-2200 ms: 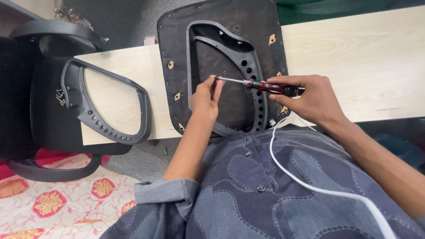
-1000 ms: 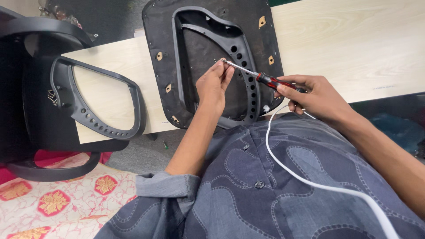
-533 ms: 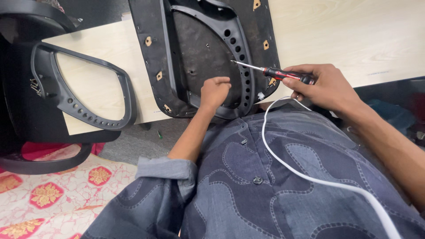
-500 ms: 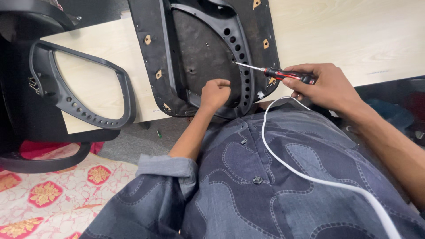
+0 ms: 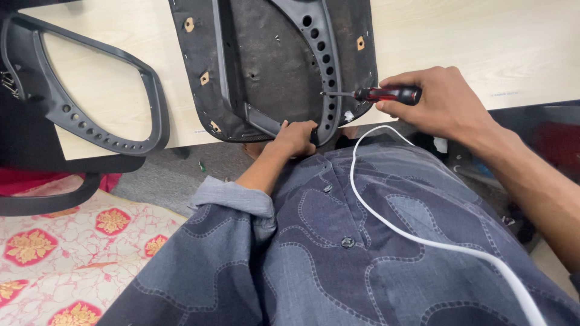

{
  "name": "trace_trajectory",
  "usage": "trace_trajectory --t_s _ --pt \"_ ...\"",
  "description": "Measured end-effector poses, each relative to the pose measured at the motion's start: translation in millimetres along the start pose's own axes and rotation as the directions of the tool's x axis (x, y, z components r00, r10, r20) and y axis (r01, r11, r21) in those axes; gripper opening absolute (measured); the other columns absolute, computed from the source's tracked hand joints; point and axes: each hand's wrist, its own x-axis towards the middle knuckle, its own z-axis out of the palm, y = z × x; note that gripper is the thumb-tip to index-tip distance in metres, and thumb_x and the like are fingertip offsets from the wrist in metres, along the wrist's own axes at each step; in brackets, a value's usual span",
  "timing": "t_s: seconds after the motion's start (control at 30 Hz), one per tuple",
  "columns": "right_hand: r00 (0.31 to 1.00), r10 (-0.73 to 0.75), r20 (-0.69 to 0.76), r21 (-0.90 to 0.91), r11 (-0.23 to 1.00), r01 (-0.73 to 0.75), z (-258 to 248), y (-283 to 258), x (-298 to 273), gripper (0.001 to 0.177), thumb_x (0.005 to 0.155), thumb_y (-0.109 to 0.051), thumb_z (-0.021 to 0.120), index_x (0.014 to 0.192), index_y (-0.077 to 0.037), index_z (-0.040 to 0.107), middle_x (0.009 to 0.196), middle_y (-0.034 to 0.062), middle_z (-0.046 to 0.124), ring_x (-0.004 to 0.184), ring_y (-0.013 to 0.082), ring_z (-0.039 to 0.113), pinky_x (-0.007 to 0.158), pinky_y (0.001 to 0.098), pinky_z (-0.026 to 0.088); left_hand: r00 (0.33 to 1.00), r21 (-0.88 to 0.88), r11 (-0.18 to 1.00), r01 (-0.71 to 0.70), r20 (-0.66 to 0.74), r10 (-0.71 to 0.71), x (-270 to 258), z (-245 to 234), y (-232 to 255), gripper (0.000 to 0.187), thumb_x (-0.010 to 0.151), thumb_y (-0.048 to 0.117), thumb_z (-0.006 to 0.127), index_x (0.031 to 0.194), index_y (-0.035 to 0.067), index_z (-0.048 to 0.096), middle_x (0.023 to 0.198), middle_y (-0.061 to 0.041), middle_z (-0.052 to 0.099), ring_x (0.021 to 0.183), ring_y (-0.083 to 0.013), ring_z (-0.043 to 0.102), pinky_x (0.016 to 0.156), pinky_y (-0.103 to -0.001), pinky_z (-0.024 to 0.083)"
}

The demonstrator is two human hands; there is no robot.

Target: The person uses a screwdriver to fasten screws into a black plastic chair frame resting on a table. They align the frame, insert screws into pre-drilled holes, and tighten them one by one.

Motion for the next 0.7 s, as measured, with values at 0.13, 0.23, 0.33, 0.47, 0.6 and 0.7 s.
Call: trace_trajectory --t_s 0.13,0.23,0.33,0.47,0.6,0.7 --pt "1.000 -0.024 0.016 -0.002 1.000 0.024 0 -7 -2 0.041 0.084 -0.037 0.081 0.120 -0.015 0.079 0.077 0.0131 0.076 0.060 0.0235 0.069 0.058 0.0372 0.053 0.998 0.113 0.991 0.069 -0.002 -0.069 -20 -9 2 0.061 0.081 0.035 0.082 0.136 0.019 0.061 0.142 -0.005 0.058 0.144 -0.0276 0.042 0.124 -0.063 0.010" --pt "0.995 -0.089 0.035 0.021 0.996 0.088 2 -12 -2 0.040 0.083 -0.034 0.080 0.118 -0.015 0.080 0.084 0.0137 0.078 0.068 0.0230 0.073 0.064 0.0359 0.057 0.998 0.115 0.992 0.043 -0.048 -0.038 -31 -12 0 0.060 0.083 0.041 0.079 0.135 0.019 0.061 0.143 -0.005 0.056 0.143 -0.0258 0.038 0.124 -0.063 0.010" --pt "0.990 -0.128 0.054 0.025 0.992 0.127 8 -18 -1 0.041 0.081 -0.033 0.080 0.117 -0.013 0.079 0.089 0.0154 0.079 0.074 0.0245 0.076 0.069 0.0360 0.060 0.997 0.174 0.985 0.000 -0.070 0.012 -30 -8 -1 0.058 0.086 0.043 0.075 0.135 0.017 0.060 0.141 -0.007 0.056 0.141 -0.0273 0.041 0.124 -0.062 0.012" --pt "0.975 -0.209 0.072 0.016 0.978 0.208 16 -28 1 0.040 0.082 -0.034 0.079 0.114 -0.010 0.079 0.091 0.0174 0.079 0.077 0.0268 0.078 0.073 0.0363 0.061 0.990 0.300 0.949 -0.094 -0.075 0.122 -27 -2 -6 0.056 0.095 0.047 0.065 0.137 0.011 0.056 0.138 -0.012 0.057 0.139 -0.0309 0.043 0.124 -0.063 0.014" --pt "0.975 -0.198 0.106 -0.051 0.978 0.204 23 -35 4 0.043 0.084 -0.037 0.078 0.116 -0.008 0.078 0.088 0.0205 0.078 0.073 0.0314 0.077 0.071 0.0379 0.062 0.992 0.263 0.961 -0.092 -0.065 0.112 -27 -2 -9 0.057 0.094 0.046 0.064 0.138 0.011 0.055 0.140 -0.013 0.055 0.140 -0.0321 0.041 0.122 -0.062 0.016" --pt "0.968 -0.225 0.115 -0.069 0.970 0.233 27 -38 8 0.045 0.083 -0.039 0.078 0.114 -0.006 0.078 0.087 0.0206 0.077 0.073 0.0322 0.077 0.071 0.0382 0.063 0.995 0.235 0.969 -0.077 -0.048 0.091 -27 -4 -7 0.057 0.094 0.045 0.065 0.139 0.011 0.055 0.142 -0.012 0.054 0.141 -0.0318 0.040 0.122 -0.061 0.015"
